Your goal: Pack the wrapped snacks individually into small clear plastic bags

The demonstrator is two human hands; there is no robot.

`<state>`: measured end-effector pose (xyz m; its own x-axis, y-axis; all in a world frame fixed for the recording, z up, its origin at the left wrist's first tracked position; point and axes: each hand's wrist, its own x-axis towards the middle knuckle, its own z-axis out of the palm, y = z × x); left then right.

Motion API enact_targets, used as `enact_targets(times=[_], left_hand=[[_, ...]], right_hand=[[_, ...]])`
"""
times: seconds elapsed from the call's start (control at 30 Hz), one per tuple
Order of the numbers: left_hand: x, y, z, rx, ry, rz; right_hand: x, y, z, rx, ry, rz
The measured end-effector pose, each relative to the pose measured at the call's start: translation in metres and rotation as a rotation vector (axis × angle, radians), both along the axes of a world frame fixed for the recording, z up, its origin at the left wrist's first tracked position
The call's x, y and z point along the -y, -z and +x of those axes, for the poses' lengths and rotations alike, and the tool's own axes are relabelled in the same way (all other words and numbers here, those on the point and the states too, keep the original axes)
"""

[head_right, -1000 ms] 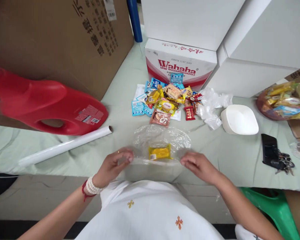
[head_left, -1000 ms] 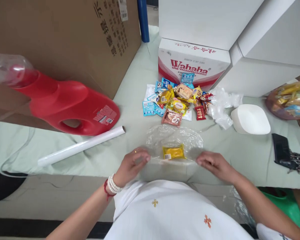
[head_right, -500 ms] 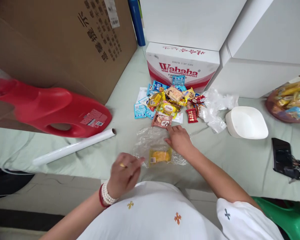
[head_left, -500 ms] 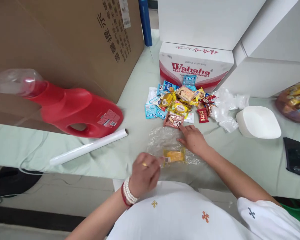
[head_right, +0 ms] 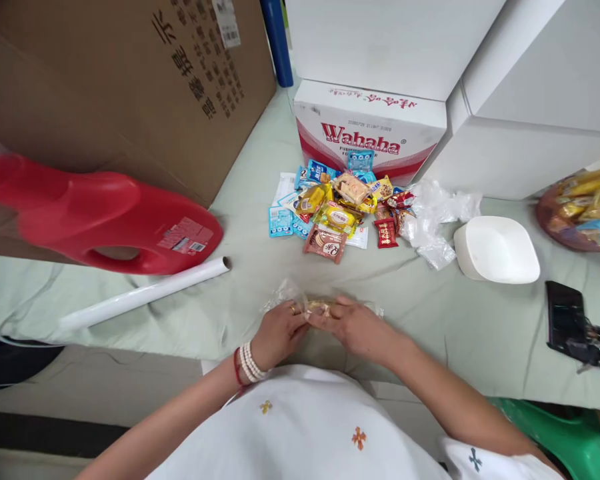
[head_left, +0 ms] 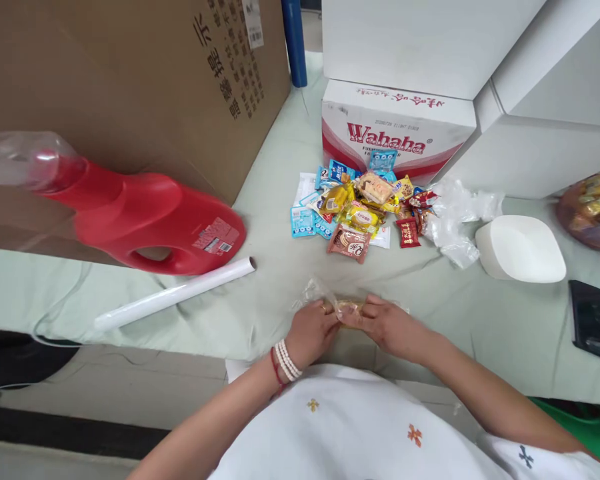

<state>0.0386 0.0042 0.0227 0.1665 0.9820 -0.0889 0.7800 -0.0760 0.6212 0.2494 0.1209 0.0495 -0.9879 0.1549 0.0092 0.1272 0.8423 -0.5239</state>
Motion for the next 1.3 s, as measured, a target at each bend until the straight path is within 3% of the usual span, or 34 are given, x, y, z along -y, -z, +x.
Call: enact_targets(times=[0.1, 0.17, 0.23, 0.3, 0.33, 0.4, 0.5, 0.6, 0.7, 0.77, 0.87, 0.93, 1.0, 1.07, 1.13, 1.3], left_hand=[[0.010, 0.006, -0.022, 0.398, -0.187, -0.061], [0.011, 0.009, -0.039, 0.595, -0.490, -0.045], [0.005, 0.008, -0.052, 0.661, -0.810, 0.066], [-0.005, 0.004, -0.058, 0.599, -0.953, 0.174], [-0.010, 0.000, -0.058, 0.527, -0.913, 0.183], [-0.014, -0.009, -0.054, 0.340, -0.705, 0.120], [-0.006, -0.025, -0.044, 0.197, -0.443, -0.105], [0.004, -0.037, -0.031, 0.466, -0.469, -0.351], [0.001, -0.038, -0.010, 0.777, -0.509, -0.479], [-0.008, -0.034, 0.006, 0.720, -0.448, -0.438], [-0.017, -0.028, 0.027, 0.256, -0.290, -0.235], [-0.018, -0.027, 0.034, -0.048, -0.215, -0.146], [-0.017, -0.028, 0.035, -0.225, -0.215, -0.098], [-0.016, -0.028, 0.032, -0.326, -0.277, -0.049], [-0.017, -0.027, 0.028, -0.381, -0.352, -0.028], [-0.019, -0.017, 0.023, -0.285, -0.325, -0.145]], right_hand=[[0.013, 0.015, 0.006, 0.045, -0.009, 0.054], [0.019, 0.020, 0.007, 0.066, 0.005, 0.078], [0.024, 0.020, 0.007, 0.085, 0.032, 0.094], [0.027, 0.018, 0.005, 0.101, 0.048, 0.100], [0.028, 0.017, 0.004, 0.105, 0.051, 0.100], [0.027, 0.015, 0.003, 0.108, 0.060, 0.098], [0.023, 0.015, 0.003, 0.096, 0.073, 0.092], [0.021, 0.014, 0.003, 0.084, 0.068, 0.061], [0.022, 0.008, 0.003, 0.077, 0.073, -0.004], [0.024, 0.004, 0.005, 0.049, 0.091, -0.069], [0.024, 0.005, 0.013, -0.059, 0.132, -0.181], [0.023, 0.013, 0.021, -0.116, 0.339, -0.129], [0.024, 0.023, 0.029, -0.097, 0.637, 0.030], [0.027, 0.029, 0.033, -0.030, 0.820, 0.160], [0.032, 0.029, 0.033, 0.006, 0.867, 0.172], [0.051, 0.009, 0.009, -0.024, 0.818, -0.130]])
